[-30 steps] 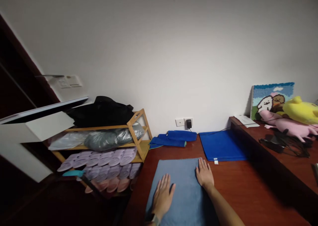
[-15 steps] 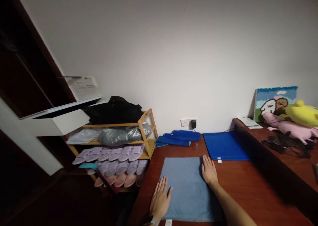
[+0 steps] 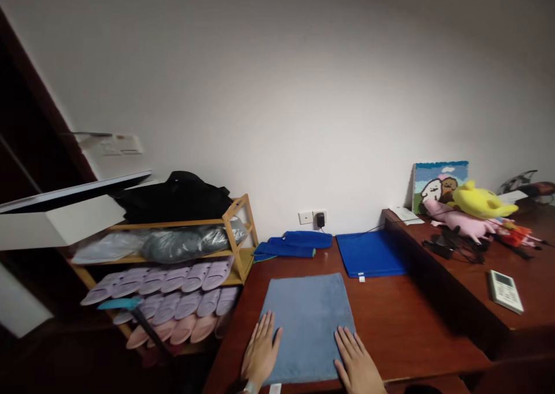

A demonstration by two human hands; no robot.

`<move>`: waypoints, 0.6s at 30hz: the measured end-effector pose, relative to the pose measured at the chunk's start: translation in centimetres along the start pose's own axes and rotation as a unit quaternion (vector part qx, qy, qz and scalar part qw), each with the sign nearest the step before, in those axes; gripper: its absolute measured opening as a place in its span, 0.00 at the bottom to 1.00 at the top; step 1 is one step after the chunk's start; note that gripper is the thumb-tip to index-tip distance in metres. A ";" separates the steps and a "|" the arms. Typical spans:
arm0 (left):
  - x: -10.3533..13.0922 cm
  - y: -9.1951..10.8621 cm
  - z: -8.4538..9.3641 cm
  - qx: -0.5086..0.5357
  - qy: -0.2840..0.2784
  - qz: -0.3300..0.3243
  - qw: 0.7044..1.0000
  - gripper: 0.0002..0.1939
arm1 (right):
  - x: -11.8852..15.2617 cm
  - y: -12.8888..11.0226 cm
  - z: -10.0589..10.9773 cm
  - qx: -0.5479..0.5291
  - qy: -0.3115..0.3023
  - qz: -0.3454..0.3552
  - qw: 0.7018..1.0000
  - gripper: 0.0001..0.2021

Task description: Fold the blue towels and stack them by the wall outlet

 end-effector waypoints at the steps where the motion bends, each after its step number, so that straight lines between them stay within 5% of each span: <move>1: -0.1 0.0 0.0 0.000 -0.004 0.000 1.000 0.33 | 0.0 0.0 0.1 0.002 0.004 0.001 1.000 0.31; 10: -0.1 -0.1 0.8 -0.005 -0.047 -0.002 0.999 0.36 | 0.0 -0.1 0.7 -0.004 0.018 0.012 1.000 0.31; 18: 0.5 -2.4 0.3 0.028 -0.057 -0.025 0.998 0.36 | -1.7 1.7 -2.5 0.001 0.029 0.022 0.999 0.34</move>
Point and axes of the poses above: each hand's wrist, its own x-axis away from the middle knuckle, its own z-axis out of the back of the hand, y = z × x, the point moved 1 cm from there along -x, towards the middle knuckle, and after that the axes turned 8 degrees about -z, right-handed, at the moved point
